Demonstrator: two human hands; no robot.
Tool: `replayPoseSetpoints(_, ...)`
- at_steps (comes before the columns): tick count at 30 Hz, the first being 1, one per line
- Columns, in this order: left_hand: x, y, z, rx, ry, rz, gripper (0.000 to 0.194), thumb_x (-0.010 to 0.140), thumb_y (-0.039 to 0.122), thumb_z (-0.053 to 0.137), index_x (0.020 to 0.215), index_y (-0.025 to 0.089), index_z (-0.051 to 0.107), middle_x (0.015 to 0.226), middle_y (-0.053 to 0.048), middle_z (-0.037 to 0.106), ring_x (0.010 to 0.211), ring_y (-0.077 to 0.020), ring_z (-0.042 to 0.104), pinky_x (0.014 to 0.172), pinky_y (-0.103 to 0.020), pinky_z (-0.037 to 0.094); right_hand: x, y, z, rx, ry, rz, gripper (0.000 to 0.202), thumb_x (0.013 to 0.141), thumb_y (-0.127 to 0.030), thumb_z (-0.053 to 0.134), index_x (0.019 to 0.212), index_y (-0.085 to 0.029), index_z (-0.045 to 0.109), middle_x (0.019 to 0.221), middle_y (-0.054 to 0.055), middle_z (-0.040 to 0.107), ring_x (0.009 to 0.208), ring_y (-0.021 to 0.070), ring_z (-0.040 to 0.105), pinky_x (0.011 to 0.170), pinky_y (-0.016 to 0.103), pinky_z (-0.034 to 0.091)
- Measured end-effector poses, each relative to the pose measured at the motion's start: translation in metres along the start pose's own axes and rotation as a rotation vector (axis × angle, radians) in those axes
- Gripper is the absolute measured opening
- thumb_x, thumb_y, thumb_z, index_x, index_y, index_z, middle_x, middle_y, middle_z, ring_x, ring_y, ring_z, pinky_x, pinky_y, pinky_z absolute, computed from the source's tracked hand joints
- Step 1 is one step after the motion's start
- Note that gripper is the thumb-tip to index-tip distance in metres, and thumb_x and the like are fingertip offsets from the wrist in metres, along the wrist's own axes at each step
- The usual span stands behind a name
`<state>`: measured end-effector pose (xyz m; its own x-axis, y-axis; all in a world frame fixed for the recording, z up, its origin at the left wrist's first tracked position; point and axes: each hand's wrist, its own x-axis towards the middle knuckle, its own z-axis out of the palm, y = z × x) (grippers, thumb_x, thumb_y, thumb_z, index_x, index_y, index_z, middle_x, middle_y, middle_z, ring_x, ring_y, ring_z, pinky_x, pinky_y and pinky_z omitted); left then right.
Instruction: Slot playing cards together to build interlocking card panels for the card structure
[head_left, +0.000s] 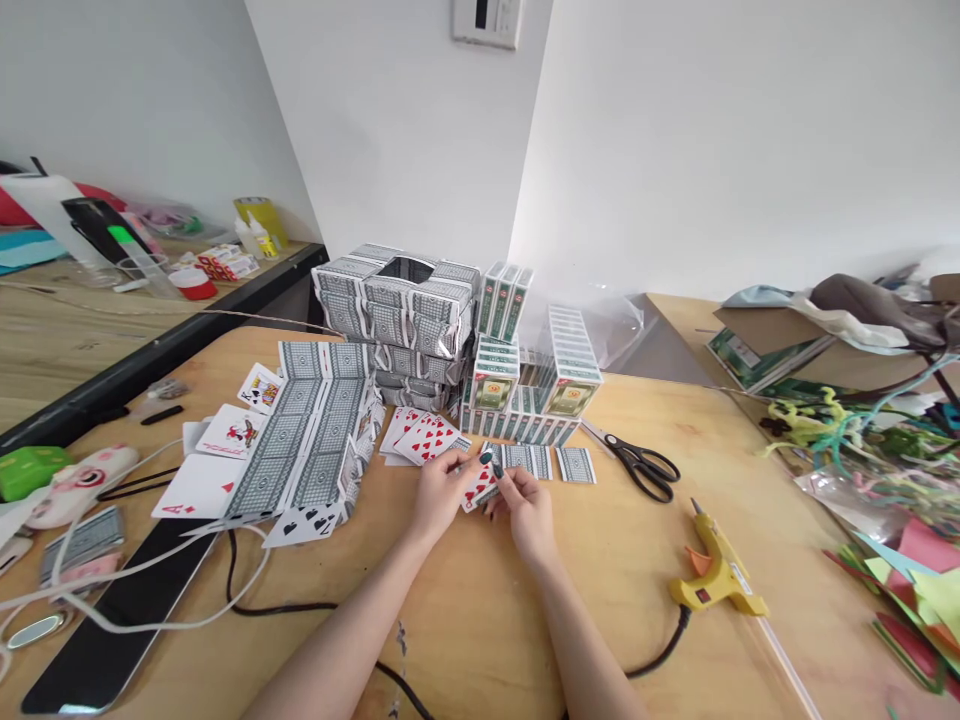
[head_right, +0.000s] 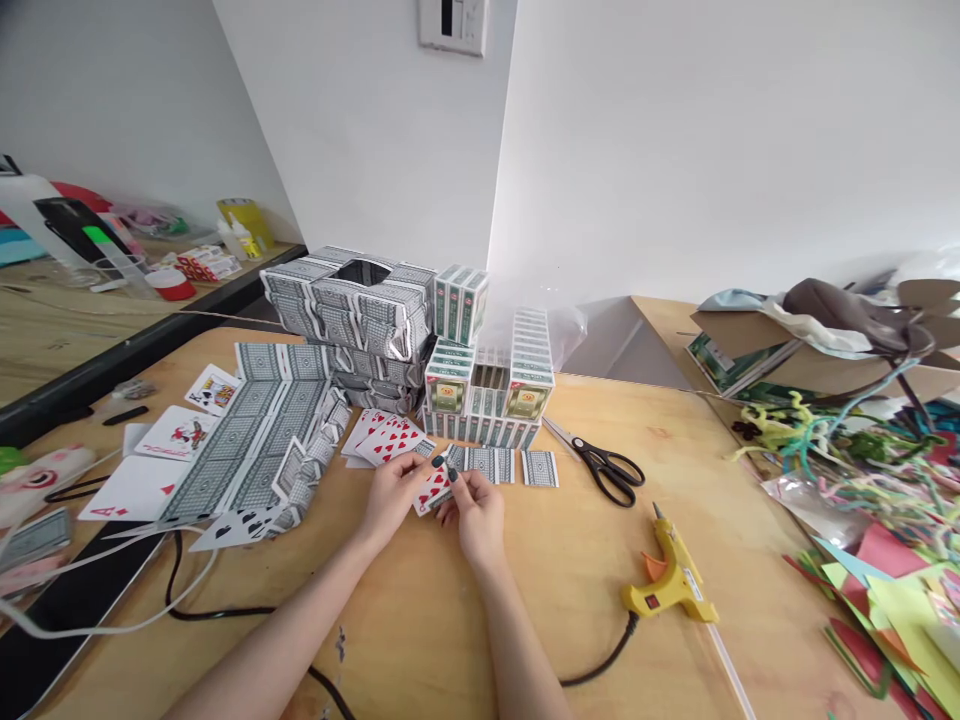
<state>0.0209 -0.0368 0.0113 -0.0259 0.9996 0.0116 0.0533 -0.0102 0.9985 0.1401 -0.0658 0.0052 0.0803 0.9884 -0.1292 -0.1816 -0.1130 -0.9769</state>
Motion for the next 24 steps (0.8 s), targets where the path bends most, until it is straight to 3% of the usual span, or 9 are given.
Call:
replayPoseSetpoints(6, 0.004, -0.001, -0.003, -0.158, -0.004, -0.09, 0.018, 0.06, 0.028, 0.065, 0.062, 0.013, 0.055, 0.06, 0.002, 0.056, 0.06, -0.0104, 0.05, 0.055, -0.019, 0.039, 0.0, -0.009, 0.001, 0.07, 0.006, 0.012, 0.034, 0.069, -0.051, 0.056, 0.07, -0.017, 0.051, 0.062, 0.004, 0.063, 0.057, 0.0195, 0.061, 0.046, 0.026, 0.044)
replayPoseSetpoints(12, 0.005, 0.001, -0.003, -0.229, -0.032, -0.175, 0.02, 0.059, 0.029, 0.065, 0.068, 0.012, 0.06, 0.063, 0.0, 0.06, 0.058, -0.0116, 0.052, 0.055, -0.02, 0.04, -0.001, -0.011, -0.001, -0.044, 0.016, -0.006, 0.033, 0.069, -0.049, 0.057, 0.07, -0.015, 0.056, 0.067, 0.004, 0.063, 0.057, 0.0179, 0.06, 0.051, 0.027, 0.046)
replayPoseSetpoints(19, 0.004, -0.006, -0.002, -0.112, -0.162, -0.13, 0.021, 0.062, 0.03, 0.064, 0.071, 0.012, 0.06, 0.062, 0.0, 0.06, 0.059, -0.013, 0.054, 0.055, -0.022, 0.04, 0.005, -0.007, -0.009, -0.053, 0.084, -0.104, 0.038, 0.069, -0.04, 0.059, 0.099, -0.016, 0.06, 0.086, 0.005, 0.064, 0.071, 0.0165, 0.056, 0.059, 0.025, 0.044)
replayPoseSetpoints(24, 0.002, -0.007, -0.001, -0.058, -0.15, -0.084, 0.023, 0.064, 0.033, 0.062, 0.073, 0.012, 0.059, 0.066, -0.001, 0.06, 0.062, -0.0127, 0.053, 0.057, -0.022, 0.041, 0.005, -0.006, -0.012, -0.079, 0.095, -0.087, 0.028, 0.07, -0.039, 0.059, 0.083, -0.014, 0.063, 0.065, 0.002, 0.06, 0.054, 0.0112, 0.049, 0.049, 0.022, 0.039)
